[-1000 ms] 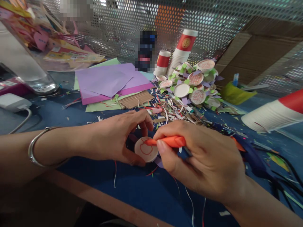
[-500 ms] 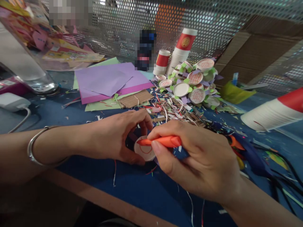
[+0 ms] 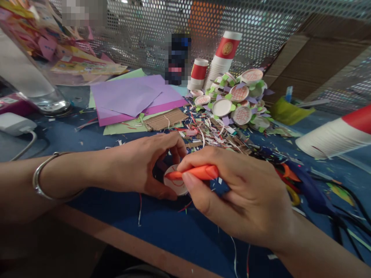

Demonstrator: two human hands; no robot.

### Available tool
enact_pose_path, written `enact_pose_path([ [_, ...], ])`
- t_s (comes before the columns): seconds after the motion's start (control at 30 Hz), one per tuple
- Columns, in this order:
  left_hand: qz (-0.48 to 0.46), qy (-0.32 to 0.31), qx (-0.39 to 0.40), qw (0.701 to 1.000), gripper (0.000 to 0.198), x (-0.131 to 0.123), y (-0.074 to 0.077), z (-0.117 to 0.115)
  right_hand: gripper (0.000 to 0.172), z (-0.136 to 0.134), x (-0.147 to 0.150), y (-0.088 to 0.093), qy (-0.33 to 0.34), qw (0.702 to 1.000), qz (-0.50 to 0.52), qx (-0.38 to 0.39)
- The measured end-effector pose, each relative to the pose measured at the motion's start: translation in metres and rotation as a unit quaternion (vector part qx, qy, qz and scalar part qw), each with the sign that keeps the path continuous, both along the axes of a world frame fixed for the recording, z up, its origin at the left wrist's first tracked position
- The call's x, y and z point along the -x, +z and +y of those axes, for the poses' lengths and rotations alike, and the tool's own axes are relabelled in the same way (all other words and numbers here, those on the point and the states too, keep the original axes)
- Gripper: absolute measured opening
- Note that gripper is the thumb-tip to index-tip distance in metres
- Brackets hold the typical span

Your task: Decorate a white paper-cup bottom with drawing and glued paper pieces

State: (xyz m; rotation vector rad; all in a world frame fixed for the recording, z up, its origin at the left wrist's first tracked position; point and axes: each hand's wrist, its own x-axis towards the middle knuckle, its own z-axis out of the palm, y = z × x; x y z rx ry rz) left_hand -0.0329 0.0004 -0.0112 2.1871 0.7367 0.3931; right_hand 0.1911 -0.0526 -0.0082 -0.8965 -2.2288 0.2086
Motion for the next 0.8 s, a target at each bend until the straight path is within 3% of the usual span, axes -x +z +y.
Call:
enact_pose_path([
  [0.37,-0.010,0.032,-0.037,0.999,0.059,-0.0007,-0.0089,-0.0057,0.012,-0.0018,-0.0006,0.0055,-0.048,0.998,-0.017,-0.028],
  [0.8,0.003,0.021,-0.081,0.996,0.059,0.0000,-0.0059,-0.0058,0.017,-0.0030,-0.0005,0.0038,-0.003,1.000,0.004,0.010],
])
